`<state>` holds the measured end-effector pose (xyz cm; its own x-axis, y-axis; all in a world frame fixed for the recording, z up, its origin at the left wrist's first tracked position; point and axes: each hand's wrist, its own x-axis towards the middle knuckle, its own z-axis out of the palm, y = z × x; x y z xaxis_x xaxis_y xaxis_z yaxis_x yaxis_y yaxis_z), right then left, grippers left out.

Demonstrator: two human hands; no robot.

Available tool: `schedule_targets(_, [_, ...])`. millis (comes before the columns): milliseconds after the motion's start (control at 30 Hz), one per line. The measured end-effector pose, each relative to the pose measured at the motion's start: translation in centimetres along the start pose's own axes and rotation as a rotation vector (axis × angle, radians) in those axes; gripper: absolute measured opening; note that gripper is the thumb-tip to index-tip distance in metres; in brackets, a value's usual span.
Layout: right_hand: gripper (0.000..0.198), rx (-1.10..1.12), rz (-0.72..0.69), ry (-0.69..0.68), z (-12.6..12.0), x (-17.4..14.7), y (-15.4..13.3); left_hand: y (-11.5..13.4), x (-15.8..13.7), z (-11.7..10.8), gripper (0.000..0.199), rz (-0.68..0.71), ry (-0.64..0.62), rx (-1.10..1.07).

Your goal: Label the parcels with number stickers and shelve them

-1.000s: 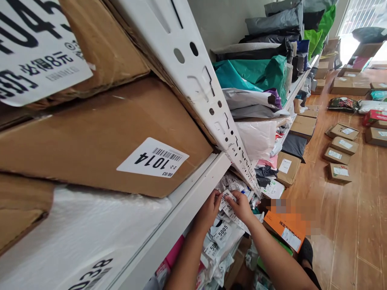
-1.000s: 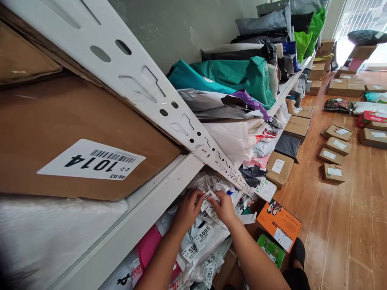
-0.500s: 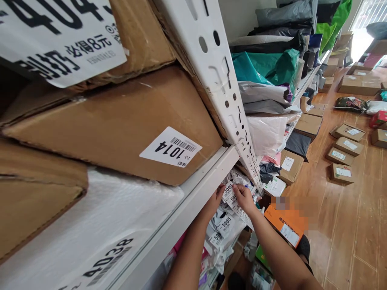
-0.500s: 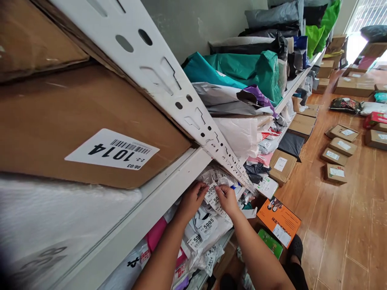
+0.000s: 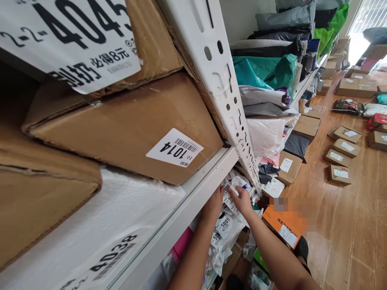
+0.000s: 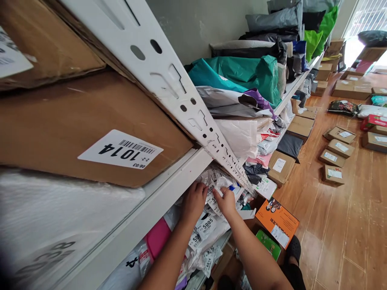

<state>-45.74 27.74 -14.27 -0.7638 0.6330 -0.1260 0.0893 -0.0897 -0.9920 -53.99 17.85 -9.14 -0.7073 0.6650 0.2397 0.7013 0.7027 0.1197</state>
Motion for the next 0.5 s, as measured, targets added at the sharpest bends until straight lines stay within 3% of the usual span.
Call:
schedule_targets(233, [0.041, 0.095, 0.024, -0.01, -0.5, -1.6, -0.2, 1.2, -0.1, 0.1, 0.025, 0.024, 0.0, 0.161])
schedule_targets(367, [0.052, 0.083, 0.142, 0.129, -0.3, -2.6, 0.5, 1.4, -0.1, 0.2, 0.026, 0.053, -0.029, 0.205])
schedule_targets(500, [0.059, 0.086, 0.161, 0.231, 0.0, -3.2, 1.2, 1.7, -0.2, 0.3, 0.026, 0.069, -0.045, 0.169])
